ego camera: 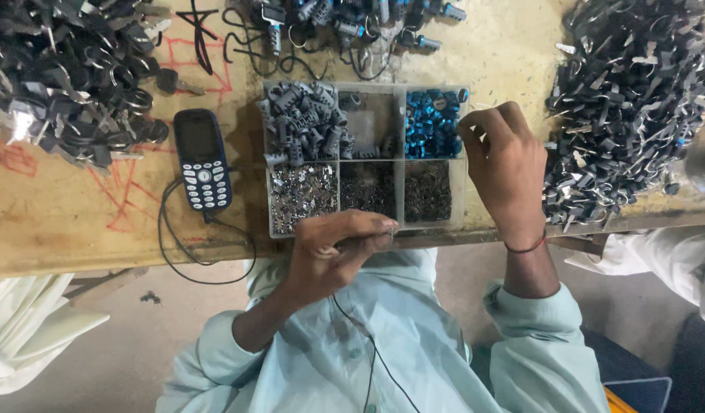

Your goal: The person assembles small fittings at a workbench. They pick a metal body and a blue plastic insert from a compartment box, press the insert into the body by hand, and place the completed fitting on the table beside the box, repeating this cycle throughout the episode.

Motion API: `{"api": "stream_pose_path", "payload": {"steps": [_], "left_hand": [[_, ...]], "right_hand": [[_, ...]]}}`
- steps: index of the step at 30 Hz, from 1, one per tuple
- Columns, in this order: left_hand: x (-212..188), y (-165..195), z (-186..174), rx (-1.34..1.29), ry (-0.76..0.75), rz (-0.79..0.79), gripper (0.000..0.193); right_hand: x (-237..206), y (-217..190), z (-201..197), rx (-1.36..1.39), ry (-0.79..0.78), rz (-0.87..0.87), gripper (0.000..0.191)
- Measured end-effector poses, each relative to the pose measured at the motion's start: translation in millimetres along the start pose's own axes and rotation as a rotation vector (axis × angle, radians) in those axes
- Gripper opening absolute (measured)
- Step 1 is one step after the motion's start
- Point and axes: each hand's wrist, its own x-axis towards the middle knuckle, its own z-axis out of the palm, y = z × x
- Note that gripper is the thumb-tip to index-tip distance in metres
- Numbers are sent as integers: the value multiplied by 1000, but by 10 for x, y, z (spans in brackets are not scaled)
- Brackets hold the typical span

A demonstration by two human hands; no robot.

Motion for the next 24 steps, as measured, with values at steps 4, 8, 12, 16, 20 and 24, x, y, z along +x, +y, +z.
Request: {"api": "stream_pose_path", "payload": {"steps": [4,8,12,16,20,24], "left_hand": [[68,-59,13,34,0,44,14],[83,-64,0,41,-9,14,12],[99,-35,4,90,11,39,11],[135,3,-3,378,-82,347,28],[145,81,-84,557,-213,425,36],[169,149,-97,637,-223,515,19]], "right_hand": [[-24,25,52,-95,50,-76,12],[-23,32,50,3,137,-52,11],[-255,-138,-11,516,59,138,14],[-642,-384,20,1111,-214,220,27],[-752,-368,3,928,-286,130,31],[-741,-350,-115,1241,-398,248,20]]}}
